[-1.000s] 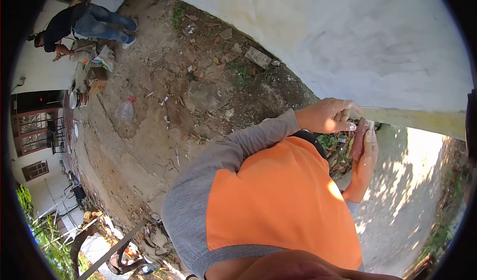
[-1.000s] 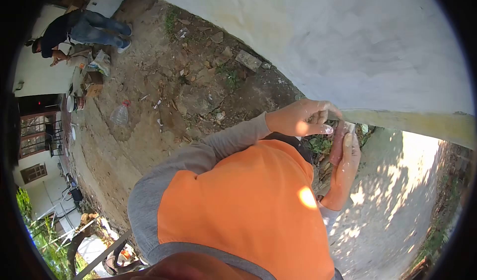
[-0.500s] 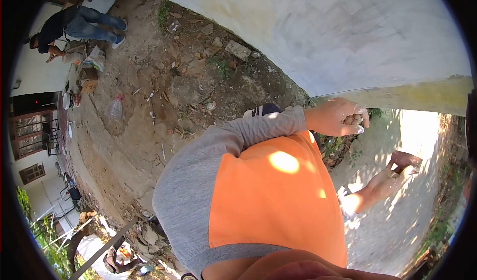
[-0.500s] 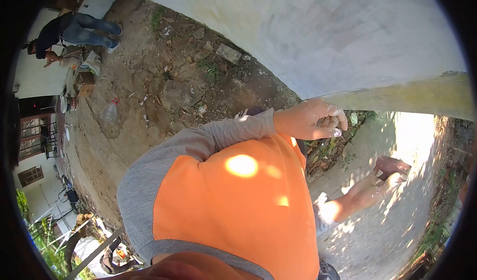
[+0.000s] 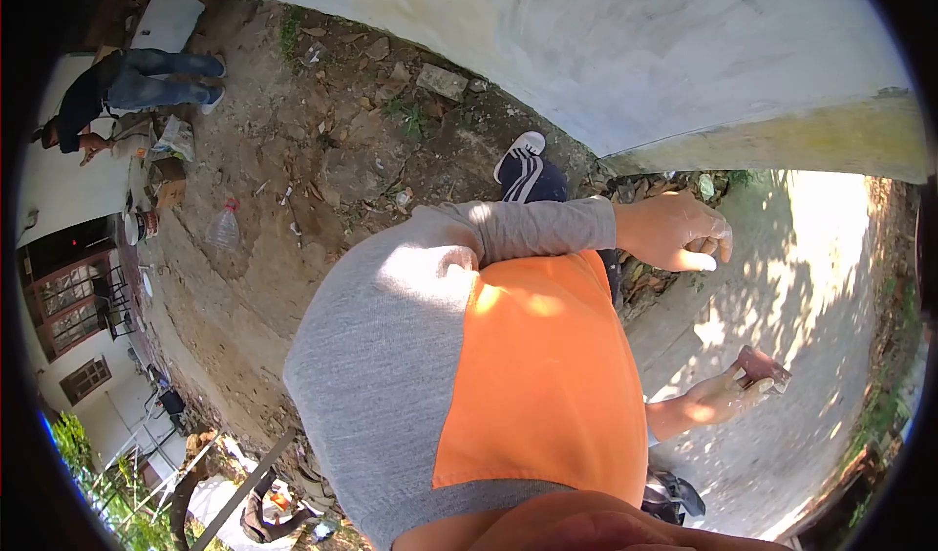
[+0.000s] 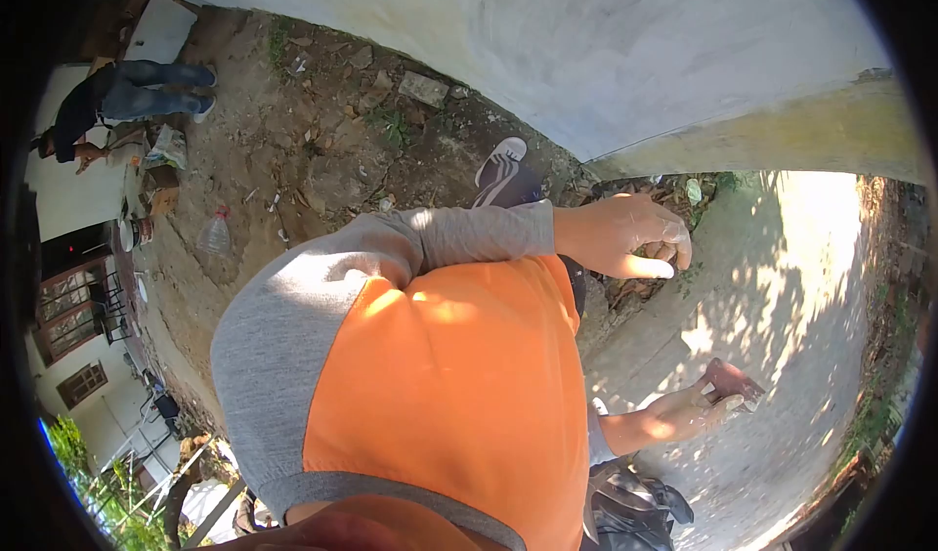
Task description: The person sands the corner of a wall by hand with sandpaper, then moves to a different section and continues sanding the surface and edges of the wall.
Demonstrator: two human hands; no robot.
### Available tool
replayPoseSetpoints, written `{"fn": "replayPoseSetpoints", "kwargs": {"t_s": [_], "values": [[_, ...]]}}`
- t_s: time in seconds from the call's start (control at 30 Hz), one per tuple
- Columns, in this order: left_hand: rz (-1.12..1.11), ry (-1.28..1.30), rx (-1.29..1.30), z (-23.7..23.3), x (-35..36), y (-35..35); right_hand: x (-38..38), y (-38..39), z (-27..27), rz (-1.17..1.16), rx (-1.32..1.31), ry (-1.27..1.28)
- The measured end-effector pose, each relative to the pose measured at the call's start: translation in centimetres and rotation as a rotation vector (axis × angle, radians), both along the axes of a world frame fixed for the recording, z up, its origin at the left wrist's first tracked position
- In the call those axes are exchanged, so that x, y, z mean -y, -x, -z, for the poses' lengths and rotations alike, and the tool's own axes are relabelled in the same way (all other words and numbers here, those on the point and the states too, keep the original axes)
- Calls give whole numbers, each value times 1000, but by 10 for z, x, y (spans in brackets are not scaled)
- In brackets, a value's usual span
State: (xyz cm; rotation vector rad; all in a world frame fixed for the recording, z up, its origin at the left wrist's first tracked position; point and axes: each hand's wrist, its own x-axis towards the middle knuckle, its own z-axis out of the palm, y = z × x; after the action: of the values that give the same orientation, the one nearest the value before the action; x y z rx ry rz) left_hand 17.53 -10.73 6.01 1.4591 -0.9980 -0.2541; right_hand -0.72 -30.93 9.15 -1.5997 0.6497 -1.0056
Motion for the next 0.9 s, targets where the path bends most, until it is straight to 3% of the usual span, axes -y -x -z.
{"fn": "replayPoseSetpoints", "kwargs": {"t_s": [0.1, 0.17, 0.27, 0.37, 0.47, 0.63, 0.7, 0.77, 0.83, 0.9], "values": [[75, 29, 30, -8, 10, -13, 2, 2, 6, 236, 96, -44], [98, 44, 78, -13, 17, -20, 1, -4, 4, 483, -80, -82], [125, 46, 106, -30, 17, -25, -13, -32, -22, 350, 244, -173], [142, 58, 42, -28, 13, -28, -17, -51, -38, 272, 267, -56], [124, 42, 171, -36, 2, -31, -16, -85, -47, 248, 333, 53], [-20, -29, 119, -28, -18, -36, 0, -154, -65, 148, 354, 363], [-68, -37, 140, -26, -28, -39, 3, -184, -86, 79, 399, 284], [-55, -28, 194, -25, -36, -40, 17, -221, -114, 100, 551, 611], [-59, 69, 146, -24, -41, -40, 16, -256, -154, 117, 653, 623], [-75, -24, 139, -39, -54, -39, 33, -285, -188, 320, 606, 1074]]}}
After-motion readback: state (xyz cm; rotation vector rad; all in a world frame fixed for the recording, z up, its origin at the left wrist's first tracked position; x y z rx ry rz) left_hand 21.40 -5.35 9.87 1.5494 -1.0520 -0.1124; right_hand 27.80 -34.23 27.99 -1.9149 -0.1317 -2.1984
